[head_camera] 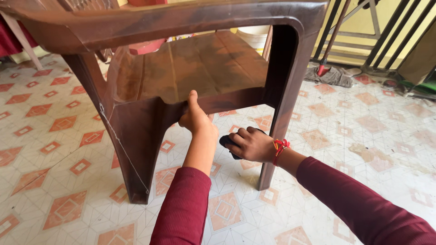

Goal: The person wipes a brown plastic chair with a dark cloth, cleaning the legs, seat, and armrests. The person moves around the chair to reach different sides and finishes by folding the cloth.

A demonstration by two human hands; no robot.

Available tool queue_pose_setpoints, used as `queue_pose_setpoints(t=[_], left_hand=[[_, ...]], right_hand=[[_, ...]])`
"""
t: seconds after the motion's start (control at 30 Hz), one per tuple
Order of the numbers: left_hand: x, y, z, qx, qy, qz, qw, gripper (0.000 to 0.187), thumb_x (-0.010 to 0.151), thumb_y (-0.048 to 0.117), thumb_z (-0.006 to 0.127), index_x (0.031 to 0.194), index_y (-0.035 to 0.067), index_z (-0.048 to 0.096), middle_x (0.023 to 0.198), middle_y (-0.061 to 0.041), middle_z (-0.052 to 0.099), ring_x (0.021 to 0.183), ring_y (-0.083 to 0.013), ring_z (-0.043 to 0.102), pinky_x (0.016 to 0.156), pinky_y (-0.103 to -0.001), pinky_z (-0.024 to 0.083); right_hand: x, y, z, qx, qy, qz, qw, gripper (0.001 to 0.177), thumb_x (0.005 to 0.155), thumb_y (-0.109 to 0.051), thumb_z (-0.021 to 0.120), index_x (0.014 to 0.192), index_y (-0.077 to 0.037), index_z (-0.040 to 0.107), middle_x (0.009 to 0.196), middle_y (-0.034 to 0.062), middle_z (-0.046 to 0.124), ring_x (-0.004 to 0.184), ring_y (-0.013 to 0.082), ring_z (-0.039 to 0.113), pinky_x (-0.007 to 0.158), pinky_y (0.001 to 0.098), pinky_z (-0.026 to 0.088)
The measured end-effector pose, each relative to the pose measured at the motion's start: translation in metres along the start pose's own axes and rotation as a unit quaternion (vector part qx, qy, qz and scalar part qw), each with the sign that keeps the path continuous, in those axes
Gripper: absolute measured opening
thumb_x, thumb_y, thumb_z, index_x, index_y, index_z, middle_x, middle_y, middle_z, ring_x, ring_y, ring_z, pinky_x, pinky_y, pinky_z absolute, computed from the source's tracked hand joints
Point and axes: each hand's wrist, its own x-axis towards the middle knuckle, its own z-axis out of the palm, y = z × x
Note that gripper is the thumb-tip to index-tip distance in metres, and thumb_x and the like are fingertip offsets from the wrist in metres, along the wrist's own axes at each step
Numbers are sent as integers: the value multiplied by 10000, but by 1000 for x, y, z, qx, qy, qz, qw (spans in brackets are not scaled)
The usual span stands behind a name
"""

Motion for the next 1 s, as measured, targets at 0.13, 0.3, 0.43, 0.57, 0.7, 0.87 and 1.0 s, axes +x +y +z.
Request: queue_pose_setpoints(t=[0.13, 0.3, 0.43, 0.57, 0.7, 0.87, 1.0], left_hand=[[6, -11, 0, 6, -22, 5, 1000, 489, 810, 305, 787, 1157, 6, 616, 1196, -113, 698, 1048, -233, 716, 920, -401, 612], [7, -24, 0, 63, -16, 12, 998, 511, 818, 379, 781, 1170, 38, 633, 1212, -67, 692, 1091, -208, 681, 952, -415, 558], [1, -31, -6, 127, -43, 20, 991, 514, 826, 451, 728, 1195, 100, 665, 1254, -11, 674, 1135, -173, 619, 920, -412, 505], [2, -34, -8, 158, -71, 20, 985, 560, 850, 504, 693, 1227, 90, 663, 1266, -34, 688, 1120, -187, 648, 907, -385, 500], [2, -37, -18, 229, -75, 14, 970, 602, 853, 533, 639, 1282, 110, 623, 1267, 0, 639, 1038, -228, 672, 846, -381, 521], [11, -28, -52, 388, -150, 35, 909, 551, 897, 450, 669, 1257, 38, 604, 1124, -87, 653, 968, -213, 661, 750, -350, 544], [11, -4, -63, 481, -200, 94, 848, 484, 906, 390, 670, 1182, -7, 672, 1020, -83, 702, 876, -170, 669, 685, -311, 520]], right_hand=[[-7, 11, 7, -2, 18, 5, 1000, 303, 886, -272, 694, 1163, -147, 706, 1077, 76, 642, 881, 225, 645, 665, 350, 563], [-15, 26, 18, -37, 8, 27, 999, 366, 826, -291, 692, 1156, -132, 697, 1146, 76, 661, 869, 216, 650, 670, 346, 569], [-23, 38, 25, -26, -22, 42, 999, 344, 871, -257, 692, 1194, -137, 690, 1083, 55, 645, 878, 218, 649, 670, 340, 573], [-24, 45, 32, -21, -24, 55, 998, 348, 847, -228, 693, 1185, -142, 687, 1121, 62, 645, 895, 222, 653, 658, 336, 577], [-28, 44, 30, 81, -26, 131, 988, 389, 872, -183, 725, 1245, -81, 676, 1077, 113, 629, 933, 283, 659, 680, 392, 580], [-13, 31, 23, 295, 215, 439, 821, 433, 792, 19, 660, 1220, -44, 656, 1169, 165, 654, 1042, 353, 658, 878, 418, 552], [6, 18, 8, 396, 304, 573, 650, 297, 875, -20, 651, 1172, -32, 651, 1050, 130, 720, 962, 241, 707, 852, 348, 544]])
